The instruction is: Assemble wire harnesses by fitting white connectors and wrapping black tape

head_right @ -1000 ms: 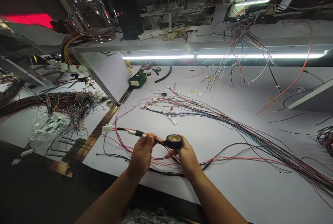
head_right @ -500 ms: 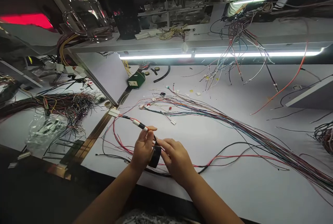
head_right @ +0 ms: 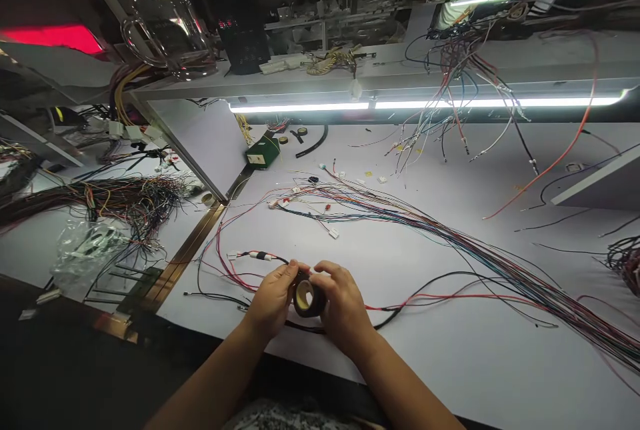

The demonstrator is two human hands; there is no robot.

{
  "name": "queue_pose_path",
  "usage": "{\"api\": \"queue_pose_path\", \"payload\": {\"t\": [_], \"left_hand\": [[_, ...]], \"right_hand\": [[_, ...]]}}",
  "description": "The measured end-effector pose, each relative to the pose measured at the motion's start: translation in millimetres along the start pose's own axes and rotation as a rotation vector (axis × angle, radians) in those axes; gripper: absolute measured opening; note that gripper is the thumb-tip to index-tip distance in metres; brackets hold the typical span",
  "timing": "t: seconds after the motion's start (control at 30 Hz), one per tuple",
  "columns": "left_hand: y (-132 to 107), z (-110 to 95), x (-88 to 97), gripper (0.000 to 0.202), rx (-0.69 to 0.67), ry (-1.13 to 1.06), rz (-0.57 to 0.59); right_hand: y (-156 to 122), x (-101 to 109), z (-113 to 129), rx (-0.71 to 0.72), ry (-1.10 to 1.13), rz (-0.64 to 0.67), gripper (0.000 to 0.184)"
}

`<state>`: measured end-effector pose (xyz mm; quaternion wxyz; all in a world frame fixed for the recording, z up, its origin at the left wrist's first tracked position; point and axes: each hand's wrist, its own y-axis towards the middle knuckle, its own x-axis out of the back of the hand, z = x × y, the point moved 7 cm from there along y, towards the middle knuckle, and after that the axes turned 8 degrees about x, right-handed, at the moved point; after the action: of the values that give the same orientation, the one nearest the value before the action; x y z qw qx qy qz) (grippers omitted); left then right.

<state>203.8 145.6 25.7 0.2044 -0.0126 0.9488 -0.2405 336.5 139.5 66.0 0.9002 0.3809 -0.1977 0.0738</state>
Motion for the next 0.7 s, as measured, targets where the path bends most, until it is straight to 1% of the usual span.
{"api": "queue_pose_path", "payload": {"t": [0.03, 0.07, 0.13, 0.2, 0.27, 0.3, 0.33, 0.4, 0.47, 0.53, 0.6, 0.67, 0.7], "left_hand": [[-0.3, -0.3, 2.3, 0.039, -0.020, 0.001, -0.027], [-0.9, -0.8, 3.4, 0.038, -0.033, 0.005, -0.039], [-3.4, -4.2, 2.7, 0.038, -0.061, 0.036, -0.031], [-7.6, -14.6, -2.3, 0.038, -0.130, 0.162, 0.002], [-14.1, -32.3, -14.4, 0.037, -0.280, 0.387, 0.079], [-18.0, -40.8, -23.0, 0.036, -0.363, 0.507, 0.136], [-21.6, -47.3, -32.1, 0.035, -0.435, 0.613, 0.203], [-26.5, -54.2, -47.8, 0.033, -0.521, 0.756, 0.332], [-26.9, -55.8, -56.7, 0.033, -0.543, 0.824, 0.397], [-23.9, -56.8, -58.2, 0.031, -0.554, 0.838, 0.374], [-20.4, -58.7, -55.2, 0.028, -0.579, 0.845, 0.301], [-18.3, -60.9, -52.3, 0.028, -0.617, 0.866, 0.240], [-17.5, -61.7, -51.5, 0.028, -0.628, 0.871, 0.222]], "right_hand": [[-3.8, 2.7, -7.8, -0.105, 0.106, -0.048, 0.030], [-8.4, 4.4, -17.1, -0.239, 0.213, -0.089, 0.026], [-18.3, 4.1, -35.0, -0.540, 0.388, -0.135, 0.023], [-24.6, -2.1, -45.5, -0.796, 0.522, -0.083, 0.025], [-24.6, -9.9, -49.1, -0.951, 0.595, 0.043, 0.031], [-22.7, -13.0, -49.7, -0.985, 0.600, 0.114, 0.033], [-19.5, -15.4, -49.7, -0.985, 0.593, 0.179, 0.035], [-10.5, -18.1, -47.7, -0.890, 0.565, 0.263, 0.035], [-6.2, -19.1, -45.4, -0.803, 0.542, 0.296, 0.034], [-10.5, -18.0, -45.3, -0.818, 0.552, 0.285, 0.036], [-15.4, -13.9, -42.4, -0.836, 0.632, 0.238, 0.036], [-15.5, -8.2, -33.8, -0.779, 0.741, 0.213, 0.037], [-14.8, -5.1, -29.2, -0.738, 0.757, 0.222, 0.037]]}}
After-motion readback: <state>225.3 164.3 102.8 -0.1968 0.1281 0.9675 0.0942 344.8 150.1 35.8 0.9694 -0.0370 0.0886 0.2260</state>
